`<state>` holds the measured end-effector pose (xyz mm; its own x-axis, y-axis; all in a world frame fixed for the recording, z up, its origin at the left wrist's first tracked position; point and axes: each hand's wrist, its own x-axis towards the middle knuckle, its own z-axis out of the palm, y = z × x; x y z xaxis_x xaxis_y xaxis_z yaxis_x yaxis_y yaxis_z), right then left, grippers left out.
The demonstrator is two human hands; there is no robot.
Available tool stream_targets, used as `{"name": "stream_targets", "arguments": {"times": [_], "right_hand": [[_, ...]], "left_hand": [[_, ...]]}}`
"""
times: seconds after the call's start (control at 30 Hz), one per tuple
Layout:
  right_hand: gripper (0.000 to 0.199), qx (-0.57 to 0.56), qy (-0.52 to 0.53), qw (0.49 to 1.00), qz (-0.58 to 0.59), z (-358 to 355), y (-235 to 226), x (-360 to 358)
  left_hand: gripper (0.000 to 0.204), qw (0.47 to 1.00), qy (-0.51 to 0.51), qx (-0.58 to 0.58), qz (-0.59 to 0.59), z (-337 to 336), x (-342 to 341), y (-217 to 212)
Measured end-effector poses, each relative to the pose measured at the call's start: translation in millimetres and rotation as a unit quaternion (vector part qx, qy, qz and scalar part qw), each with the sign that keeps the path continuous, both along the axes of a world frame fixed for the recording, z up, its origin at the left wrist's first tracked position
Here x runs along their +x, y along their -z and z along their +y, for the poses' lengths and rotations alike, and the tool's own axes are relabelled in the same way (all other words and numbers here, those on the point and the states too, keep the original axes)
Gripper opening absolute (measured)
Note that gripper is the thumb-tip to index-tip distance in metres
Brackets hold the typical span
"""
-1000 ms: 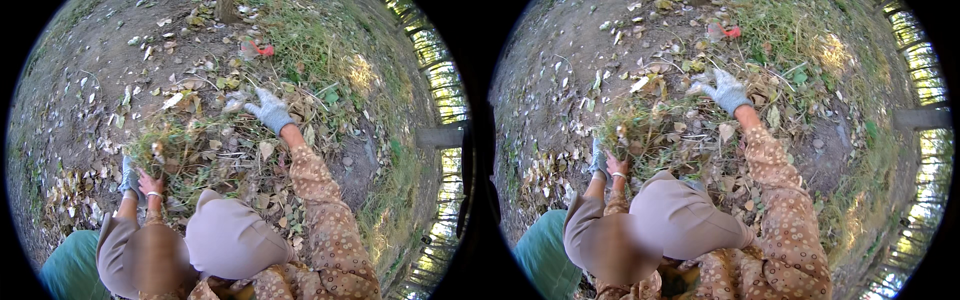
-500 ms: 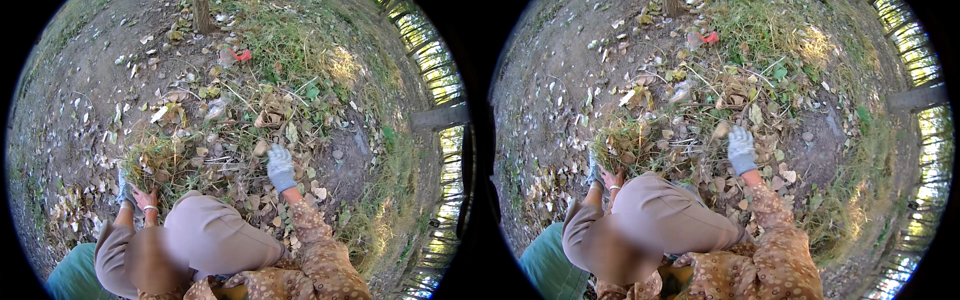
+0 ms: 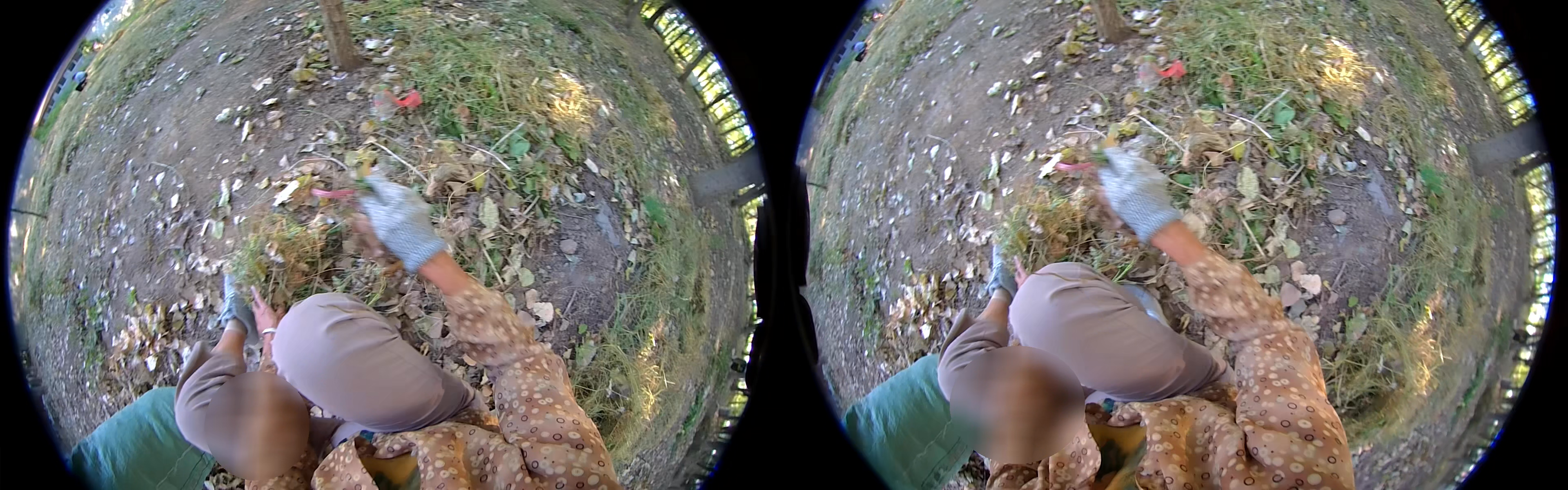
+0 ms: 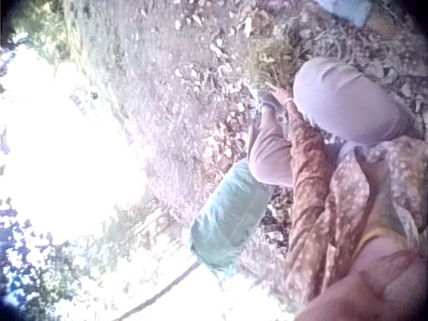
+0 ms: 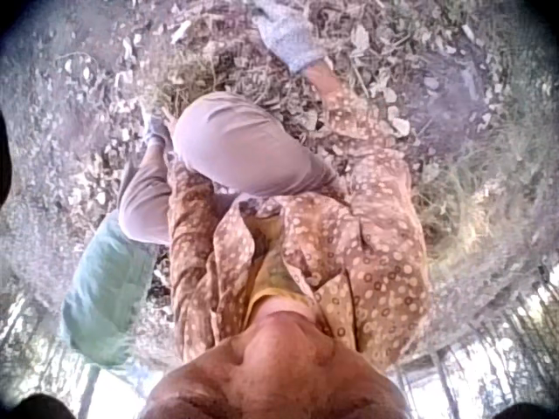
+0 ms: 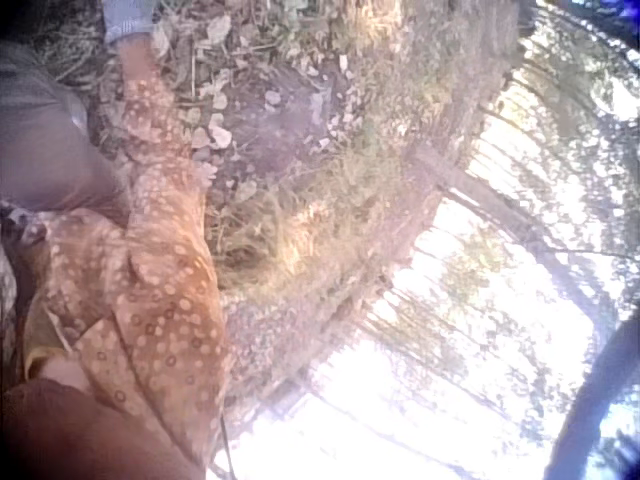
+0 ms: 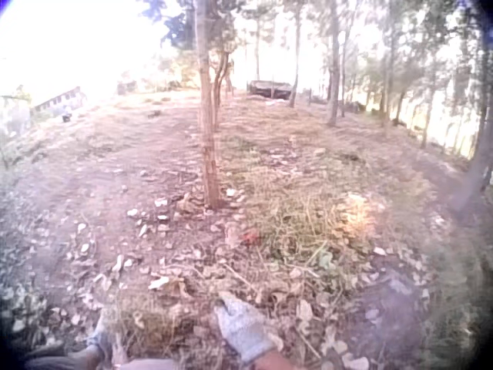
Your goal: The person sits on the ground and gathers dry leaves, grass, and small twigs by hand. They repeatedly pick up handfuls of debris and place them into a green sack positioned nearby.
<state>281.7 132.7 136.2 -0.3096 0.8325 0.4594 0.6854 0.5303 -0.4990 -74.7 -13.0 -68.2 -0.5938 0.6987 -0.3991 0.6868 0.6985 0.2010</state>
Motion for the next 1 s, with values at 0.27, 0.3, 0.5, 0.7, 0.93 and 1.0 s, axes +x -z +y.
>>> {"name": "stream_targets", "arguments": {"times": [0.27,0.3,0.5,0.7,0.93,1.0], "right_hand": [[0.039,-0.263,0.032,0.953,0.148,8,89,-201],[0.045,-0.27,0.061,0.956,0.099,0,110,-206],[0.07,-0.475,-0.206,0.819,0.247,-48,236,-214],[0.075,-0.513,-0.285,0.802,-0.112,-24,162,-212],[0.07,-0.374,-0.05,0.911,-0.164,112,174,-133],[0.091,-0.412,-0.028,0.867,-0.278,113,195,-111]], "left_hand": [[0.087,0.967,0.038,0.239,-0.085,-46,-38,26],[0.091,0.961,0.024,0.249,-0.116,-42,-33,30],[0.124,0.968,0.011,0.199,-0.155,2,31,-10],[0.117,0.995,-0.075,0.063,0.031,-17,1,33],[0.108,0.995,-0.092,0.049,-0.003,9,20,24],[0.107,0.994,-0.094,0.047,-0.017,13,23,28]]}}
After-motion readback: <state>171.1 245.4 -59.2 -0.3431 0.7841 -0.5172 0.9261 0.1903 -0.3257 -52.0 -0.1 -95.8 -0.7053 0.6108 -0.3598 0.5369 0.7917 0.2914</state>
